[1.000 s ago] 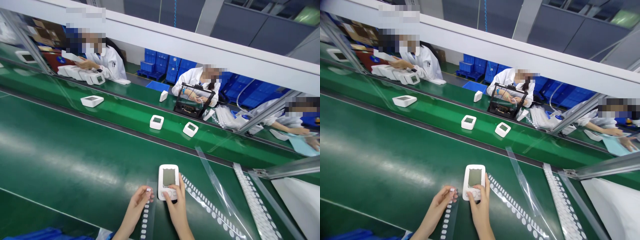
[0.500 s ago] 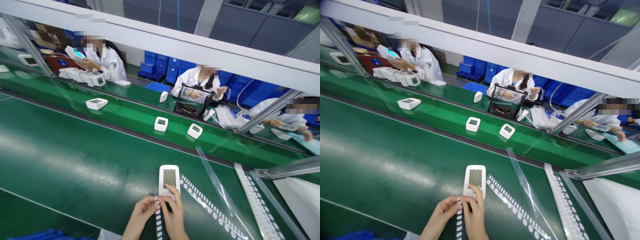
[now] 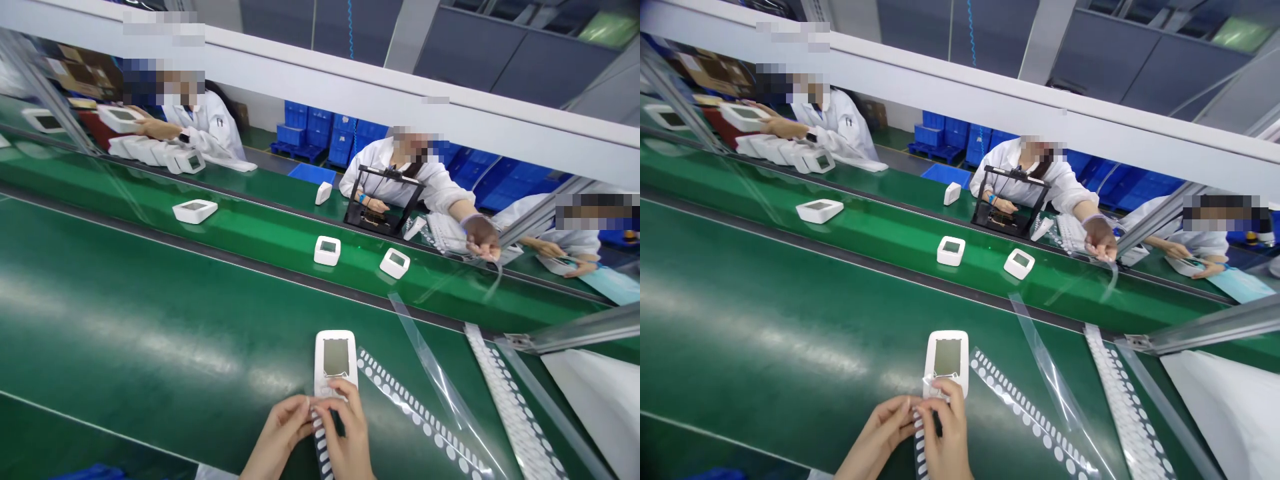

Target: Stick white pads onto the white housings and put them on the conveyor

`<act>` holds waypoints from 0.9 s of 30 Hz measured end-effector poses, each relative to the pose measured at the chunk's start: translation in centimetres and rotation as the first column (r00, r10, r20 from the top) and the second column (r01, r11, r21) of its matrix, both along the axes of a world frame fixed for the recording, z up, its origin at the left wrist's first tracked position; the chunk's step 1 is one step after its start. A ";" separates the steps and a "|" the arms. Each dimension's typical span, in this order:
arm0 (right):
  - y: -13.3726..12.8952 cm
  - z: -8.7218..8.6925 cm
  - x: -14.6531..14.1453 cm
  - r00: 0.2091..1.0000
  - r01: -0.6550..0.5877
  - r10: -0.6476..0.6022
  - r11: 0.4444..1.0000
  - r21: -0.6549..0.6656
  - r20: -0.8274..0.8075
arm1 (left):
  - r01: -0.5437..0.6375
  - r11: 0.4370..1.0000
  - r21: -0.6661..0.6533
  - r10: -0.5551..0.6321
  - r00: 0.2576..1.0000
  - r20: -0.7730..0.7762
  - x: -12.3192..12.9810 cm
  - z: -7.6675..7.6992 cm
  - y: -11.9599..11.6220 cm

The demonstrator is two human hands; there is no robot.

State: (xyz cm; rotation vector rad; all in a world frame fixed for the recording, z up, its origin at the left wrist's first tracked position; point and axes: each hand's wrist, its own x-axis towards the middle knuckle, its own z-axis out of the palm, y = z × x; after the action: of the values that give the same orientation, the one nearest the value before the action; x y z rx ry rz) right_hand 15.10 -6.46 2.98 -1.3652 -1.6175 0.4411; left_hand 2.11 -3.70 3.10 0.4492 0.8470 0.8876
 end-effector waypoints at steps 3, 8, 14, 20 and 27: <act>-1.1 -0.5 0.0 0.986 -0.142 0.132 0.985 0.101 0.101 | -0.040 0.999 -0.008 0.039 0.997 -0.066 -0.5 -0.7 0.6; -1.3 -1.0 3.2 0.991 0.135 -0.134 0.981 -0.142 0.012 | -0.103 0.994 0.043 0.110 0.963 -0.244 -2.6 -2.6 1.9; 0.4 -2.2 6.6 0.941 0.173 -0.279 0.881 -0.440 -0.190 | 0.012 0.992 0.123 0.034 0.930 -0.367 -3.4 -3.4 2.1; 0.7 -2.4 6.0 0.916 0.102 -0.269 0.873 -0.477 -0.297 | 0.043 0.990 0.135 0.015 0.915 -0.402 -3.4 -3.5 2.0; 0.8 -2.0 6.0 0.928 0.101 -0.252 0.880 -0.463 -0.275 | 0.071 0.988 0.135 -0.008 0.909 -0.417 -3.4 -3.6 2.1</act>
State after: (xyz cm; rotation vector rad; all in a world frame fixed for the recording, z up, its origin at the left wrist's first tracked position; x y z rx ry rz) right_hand 21.11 -5.70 0.97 -1.6568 -1.1387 0.9161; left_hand -1.31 -1.64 -0.49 0.8018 1.1613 0.8315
